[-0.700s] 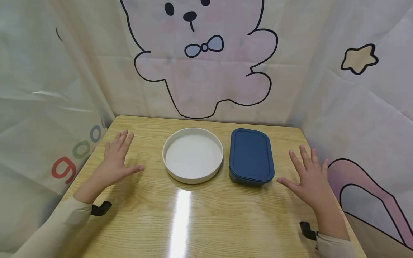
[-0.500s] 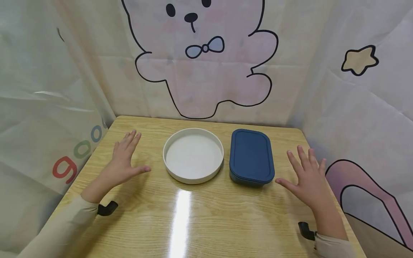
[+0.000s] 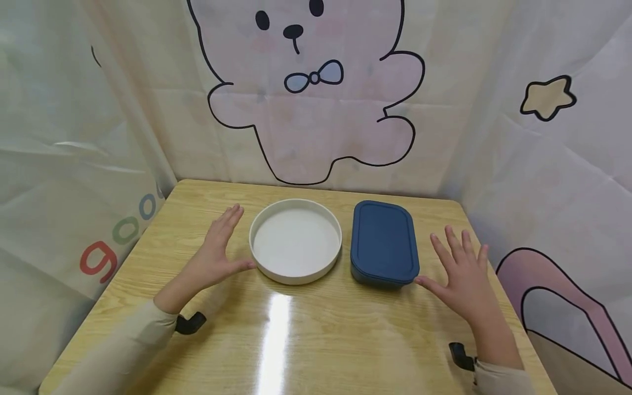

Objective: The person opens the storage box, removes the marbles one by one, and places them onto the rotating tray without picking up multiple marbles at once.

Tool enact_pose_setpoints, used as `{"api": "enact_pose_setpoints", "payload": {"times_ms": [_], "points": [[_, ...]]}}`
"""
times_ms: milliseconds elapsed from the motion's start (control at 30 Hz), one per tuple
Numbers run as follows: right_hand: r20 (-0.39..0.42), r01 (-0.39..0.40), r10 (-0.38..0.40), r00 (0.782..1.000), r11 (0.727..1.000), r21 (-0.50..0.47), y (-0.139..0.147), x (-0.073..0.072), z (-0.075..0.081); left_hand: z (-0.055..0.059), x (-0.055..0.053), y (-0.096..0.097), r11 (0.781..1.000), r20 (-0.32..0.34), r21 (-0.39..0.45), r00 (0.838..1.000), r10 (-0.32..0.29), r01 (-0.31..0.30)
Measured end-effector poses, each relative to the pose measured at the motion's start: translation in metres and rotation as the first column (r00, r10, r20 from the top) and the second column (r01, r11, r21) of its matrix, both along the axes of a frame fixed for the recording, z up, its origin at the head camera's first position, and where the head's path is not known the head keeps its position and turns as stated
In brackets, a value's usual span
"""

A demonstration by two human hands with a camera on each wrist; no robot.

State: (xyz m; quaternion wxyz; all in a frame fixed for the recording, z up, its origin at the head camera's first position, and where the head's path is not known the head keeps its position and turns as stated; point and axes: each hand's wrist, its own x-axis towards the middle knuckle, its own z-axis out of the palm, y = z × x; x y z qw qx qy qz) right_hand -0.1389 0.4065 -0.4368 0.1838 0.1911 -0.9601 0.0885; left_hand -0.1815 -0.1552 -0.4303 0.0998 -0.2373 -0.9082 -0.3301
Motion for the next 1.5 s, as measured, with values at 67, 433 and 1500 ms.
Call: {"api": "enact_pose_setpoints", "payload": {"times_ms": [67, 433, 1500], "points": [[-0.006, -0.004, 0.004, 1.0, 1.0, 0.0, 0.0, 0.001, 0.0, -0.002, 0.0, 0.007, 1.0, 0.004, 0.007, 1.0, -0.014, 0.014], [-0.038, -0.048, 0.047, 0.998, 0.998, -0.029, -0.01, -0.001, 0.002, -0.011, 0.003, 0.044, 0.988, 0.029, 0.083, 0.99, -0.137, 0.134], [-0.007, -0.112, 0.112, 0.994, 0.991, -0.07, -0.031, -0.006, -0.005, -0.022, 0.028, 0.172, 0.885, 0.183, 0.439, 0.949, -0.258, 0.156]]}}
